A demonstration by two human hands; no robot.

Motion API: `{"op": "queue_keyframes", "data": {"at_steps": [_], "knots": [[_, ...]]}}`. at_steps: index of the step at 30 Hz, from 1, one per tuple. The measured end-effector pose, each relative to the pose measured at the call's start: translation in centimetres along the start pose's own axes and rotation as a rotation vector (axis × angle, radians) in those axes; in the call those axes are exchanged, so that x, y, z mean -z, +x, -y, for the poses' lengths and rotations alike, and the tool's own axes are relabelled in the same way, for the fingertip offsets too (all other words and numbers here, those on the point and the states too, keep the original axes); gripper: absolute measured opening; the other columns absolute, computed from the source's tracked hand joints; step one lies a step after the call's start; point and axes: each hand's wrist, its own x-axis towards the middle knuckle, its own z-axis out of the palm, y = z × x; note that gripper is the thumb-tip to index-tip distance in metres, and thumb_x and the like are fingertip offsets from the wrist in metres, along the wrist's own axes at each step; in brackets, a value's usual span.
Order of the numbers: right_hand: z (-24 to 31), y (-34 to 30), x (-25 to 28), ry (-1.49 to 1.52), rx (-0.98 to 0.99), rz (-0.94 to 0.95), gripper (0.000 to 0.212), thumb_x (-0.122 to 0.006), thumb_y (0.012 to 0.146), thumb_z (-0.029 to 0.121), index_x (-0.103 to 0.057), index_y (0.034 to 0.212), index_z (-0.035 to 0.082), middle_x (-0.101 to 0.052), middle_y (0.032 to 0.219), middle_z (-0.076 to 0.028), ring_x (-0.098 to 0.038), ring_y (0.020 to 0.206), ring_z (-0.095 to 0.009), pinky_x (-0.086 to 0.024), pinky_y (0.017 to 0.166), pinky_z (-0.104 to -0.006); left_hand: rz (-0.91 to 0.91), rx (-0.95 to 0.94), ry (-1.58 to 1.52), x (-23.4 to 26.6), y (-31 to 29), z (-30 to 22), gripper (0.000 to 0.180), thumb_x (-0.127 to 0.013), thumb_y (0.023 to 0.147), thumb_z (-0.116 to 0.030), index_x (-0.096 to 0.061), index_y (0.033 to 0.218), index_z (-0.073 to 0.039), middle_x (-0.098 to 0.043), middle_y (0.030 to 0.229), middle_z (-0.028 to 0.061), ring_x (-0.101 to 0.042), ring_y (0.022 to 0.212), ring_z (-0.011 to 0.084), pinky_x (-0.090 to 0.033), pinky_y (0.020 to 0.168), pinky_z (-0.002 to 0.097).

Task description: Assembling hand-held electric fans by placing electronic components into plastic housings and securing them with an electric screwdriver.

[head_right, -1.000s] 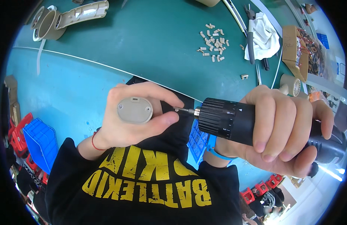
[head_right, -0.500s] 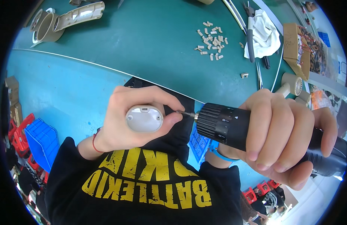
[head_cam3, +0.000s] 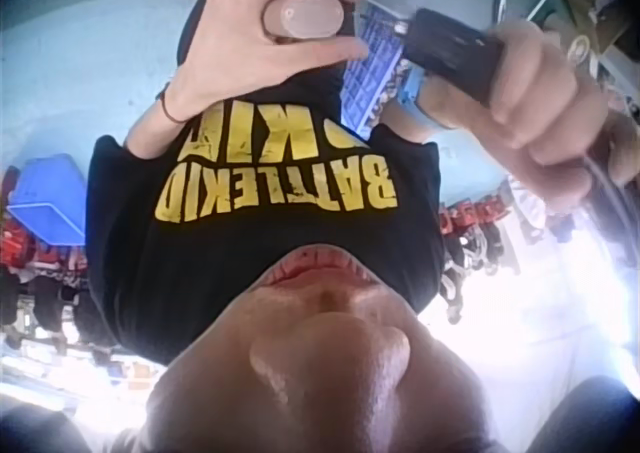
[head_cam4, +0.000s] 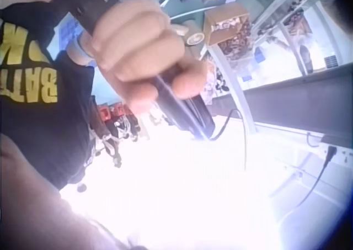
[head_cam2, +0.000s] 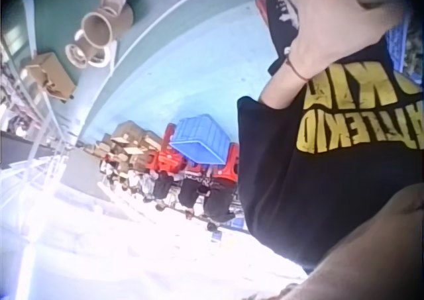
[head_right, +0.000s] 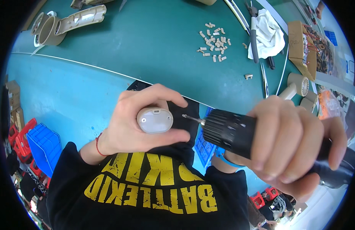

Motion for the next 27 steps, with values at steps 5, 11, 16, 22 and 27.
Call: {"op": "queue_keyframes", "data": {"at_steps": [5, 11, 16, 22, 27], "knots": [[-1.4, 2.5, 0.8, 0.396, 0.101, 0.255, 0.031, -0.075, 0.075, 0.019, -0.053, 0.095, 0.010, -0.062, 0.063, -0.002, -0.061, 0.049, -0.013, -0.055, 0.052, -0.0226, 0.040, -0.092, 0.088, 0.2, -0.5, 0.8, 0.023, -0.080, 0.064, -0.011, -0.059, 0.072, -0.004, -0.055, 0.056, 0.0053, -0.055, 0.047, 0.0165, -0.041, 0.047, 0.0242], [0.2, 0.4, -1.7, 0.091, 0.030, 0.031, 0.031, -0.074, 0.077, 0.019, -0.052, 0.095, 0.009, -0.062, 0.065, -0.003, -0.062, 0.050, -0.013, -0.057, 0.052, -0.0248, 0.057, -0.062, 0.165, 0.2, -0.6, 0.7, 0.023, -0.077, 0.063, -0.013, -0.055, 0.066, -0.005, -0.055, 0.054, 0.0053, -0.054, 0.044, 0.0185, -0.041, 0.043, 0.0263], [0.4, 0.8, -1.1, 0.099, 0.040, 0.214, 0.032, -0.076, 0.076, 0.019, -0.051, 0.094, 0.008, -0.062, 0.063, -0.004, -0.063, 0.050, -0.013, -0.056, 0.051, -0.0237, 0.054, -0.064, 0.225, 0.1, -0.2, 0.3, 0.023, -0.076, 0.062, -0.014, -0.054, 0.062, -0.007, -0.053, 0.051, 0.0046, -0.052, 0.041, 0.0201, -0.040, 0.042, 0.0259], [2.6, 0.9, 0.0, -0.038, -0.310, 0.189, 0.031, -0.076, 0.076, 0.019, -0.051, 0.089, 0.007, -0.062, 0.062, -0.004, -0.063, 0.050, -0.015, -0.057, 0.050, -0.0246, 0.092, -0.020, 0.228, 0.2, -0.2, -0.3, 0.022, -0.074, 0.062, -0.014, -0.053, 0.060, -0.007, -0.052, 0.049, 0.0046, -0.052, 0.040, 0.0201, -0.040, 0.041, 0.0263], [0.0, 0.9, -0.1, 0.168, -0.054, 0.297, 0.033, -0.077, 0.074, 0.017, -0.048, 0.088, 0.007, -0.060, 0.061, -0.003, -0.062, 0.049, -0.014, -0.056, 0.050, -0.0241, 0.079, -0.022, 0.173, -0.1, -0.5, -0.4, 0.023, -0.074, 0.062, -0.014, -0.053, 0.059, -0.006, -0.051, 0.048, 0.0048, -0.051, 0.039, 0.0188, -0.040, 0.040, 0.0263]]}}
